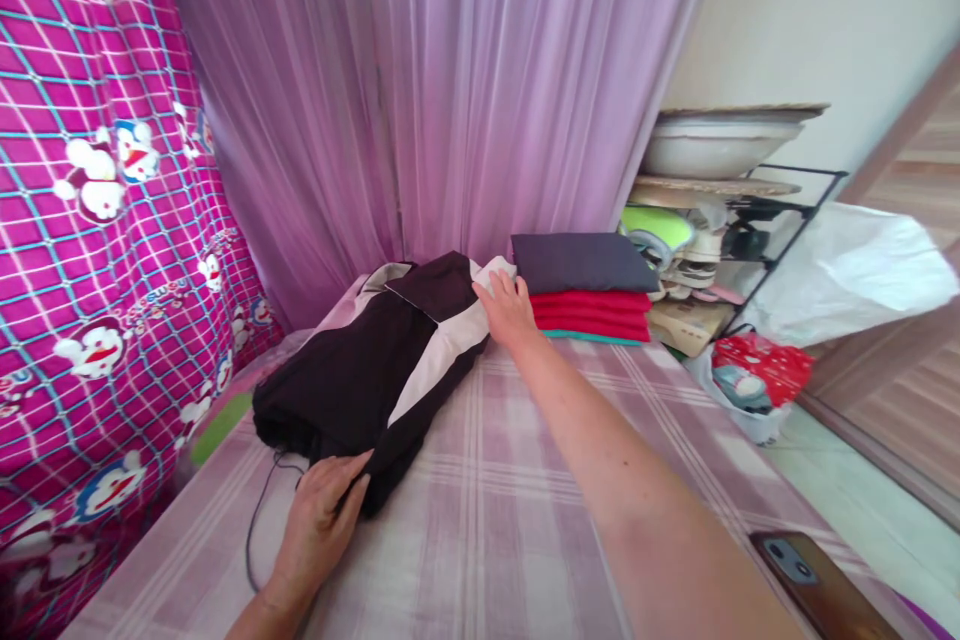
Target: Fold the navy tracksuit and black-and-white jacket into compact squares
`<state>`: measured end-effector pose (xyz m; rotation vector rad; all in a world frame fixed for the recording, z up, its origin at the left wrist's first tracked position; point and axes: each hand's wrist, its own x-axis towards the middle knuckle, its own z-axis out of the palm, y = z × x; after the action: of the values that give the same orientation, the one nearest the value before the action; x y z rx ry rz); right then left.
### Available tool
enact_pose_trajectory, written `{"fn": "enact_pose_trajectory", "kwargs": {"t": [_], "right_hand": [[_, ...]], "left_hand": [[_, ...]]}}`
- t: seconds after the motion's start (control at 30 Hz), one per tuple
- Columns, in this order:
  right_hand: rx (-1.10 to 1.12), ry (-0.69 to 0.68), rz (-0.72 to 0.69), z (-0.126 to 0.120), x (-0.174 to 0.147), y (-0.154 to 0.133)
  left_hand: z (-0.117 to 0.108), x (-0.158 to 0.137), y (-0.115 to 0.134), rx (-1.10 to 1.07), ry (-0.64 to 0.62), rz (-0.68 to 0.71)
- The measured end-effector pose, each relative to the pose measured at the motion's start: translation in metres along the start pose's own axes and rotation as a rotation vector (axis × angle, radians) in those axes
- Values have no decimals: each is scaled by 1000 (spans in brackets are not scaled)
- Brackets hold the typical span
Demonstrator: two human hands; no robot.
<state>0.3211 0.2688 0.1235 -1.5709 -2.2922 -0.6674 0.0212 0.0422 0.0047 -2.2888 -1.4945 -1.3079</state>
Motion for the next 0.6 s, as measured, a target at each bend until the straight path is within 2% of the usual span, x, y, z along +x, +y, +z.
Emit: {"fn": "enact_pose_trajectory", "kwargs": {"t": [0.13,0.27,0.43,0.6], "right_hand": [[-17,-33,-35,23,35,4],[-60,-70,-132,30,44,3],[-19,-168,-250,5,28,6],[-5,-257,-190,-34,-25,16]], "left_hand": [[-1,-1,5,21,-39,-15],[2,-5,5,52,-67,-45],[-6,-7,-6,75,1,-63],[-26,-4,-28,122,205,-162]]}}
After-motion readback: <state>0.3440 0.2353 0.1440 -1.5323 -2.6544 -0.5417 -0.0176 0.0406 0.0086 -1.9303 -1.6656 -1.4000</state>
